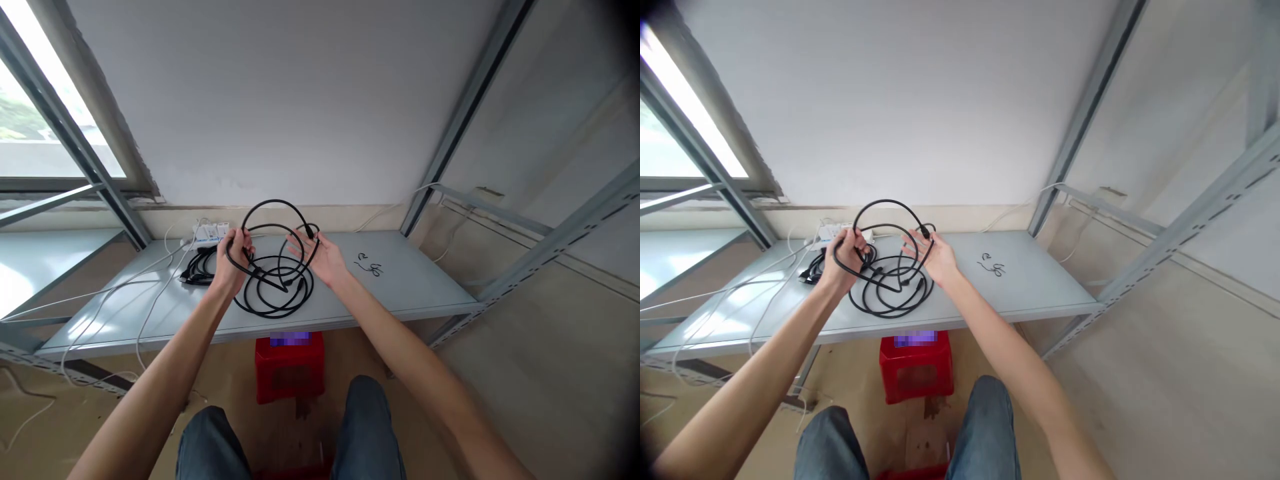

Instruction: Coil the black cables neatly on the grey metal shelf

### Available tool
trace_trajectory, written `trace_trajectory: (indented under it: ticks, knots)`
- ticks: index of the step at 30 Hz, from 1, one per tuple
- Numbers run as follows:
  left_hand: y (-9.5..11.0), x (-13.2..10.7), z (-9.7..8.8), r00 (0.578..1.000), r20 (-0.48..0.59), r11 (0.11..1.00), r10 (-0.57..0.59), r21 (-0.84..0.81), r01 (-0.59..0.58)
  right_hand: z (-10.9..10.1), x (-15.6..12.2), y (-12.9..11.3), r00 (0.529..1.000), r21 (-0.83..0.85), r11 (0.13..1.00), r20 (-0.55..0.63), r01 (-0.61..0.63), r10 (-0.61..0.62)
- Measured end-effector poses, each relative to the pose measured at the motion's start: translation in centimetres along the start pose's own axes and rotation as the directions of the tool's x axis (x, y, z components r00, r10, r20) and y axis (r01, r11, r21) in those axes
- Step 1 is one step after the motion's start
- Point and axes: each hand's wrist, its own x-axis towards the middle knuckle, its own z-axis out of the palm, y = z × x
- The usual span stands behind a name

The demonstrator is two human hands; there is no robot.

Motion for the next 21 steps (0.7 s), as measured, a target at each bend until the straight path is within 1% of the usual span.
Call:
trace_trajectory:
  ticks: [2,4,6,9,11,12,14,17,21]
  knots:
    - [-1.7,-0.4,-0.6,1.000,-0.008,0.999,-0.022,0.040,0.022,-0.3,0.0,0.7,0.997,0.010,1.000,-0.068,-0.025,0.025]
    - [-3.1,-0.6,-1.0,0.999,0.001,0.995,-0.051,0.091,0.051,-0.4,0.2,1.3,0.991,-0.016,1.000,-0.131,-0.026,0.024]
    - [-4.1,-0.8,-1.2,0.995,0.015,0.988,-0.096,0.126,0.093,-0.2,0.5,1.5,0.990,-0.066,0.998,-0.144,-0.012,0.003]
    - [-5.0,-0.9,-1.3,0.986,0.026,0.971,-0.166,0.176,0.159,0.7,1.0,1.0,0.997,-0.124,0.992,-0.067,0.017,-0.025]
    - [-5.2,-0.9,-1.4,0.983,0.034,0.959,-0.180,0.230,0.168,1.4,1.2,0.2,1.000,-0.150,0.988,-0.008,0.022,-0.024]
    - [-5.2,-0.9,-1.6,0.983,0.040,0.954,-0.179,0.250,0.164,1.7,1.3,-0.3,1.000,-0.166,0.986,0.019,0.015,-0.012]
    - [-5.0,-1.0,-1.7,0.979,0.063,0.952,-0.194,0.254,0.173,2.4,1.3,-1.4,0.997,-0.209,0.977,0.065,-0.035,0.049]
    - [-4.8,-1.4,-1.5,0.957,0.137,0.960,-0.257,0.153,0.235,3.3,1.1,-2.9,0.974,-0.274,0.952,0.140,-0.136,0.179]
    - [-4.8,-2.3,0.2,0.912,0.270,0.948,-0.307,0.008,0.317,4.9,0.5,-3.9,0.928,-0.313,0.934,0.264,-0.173,0.261]
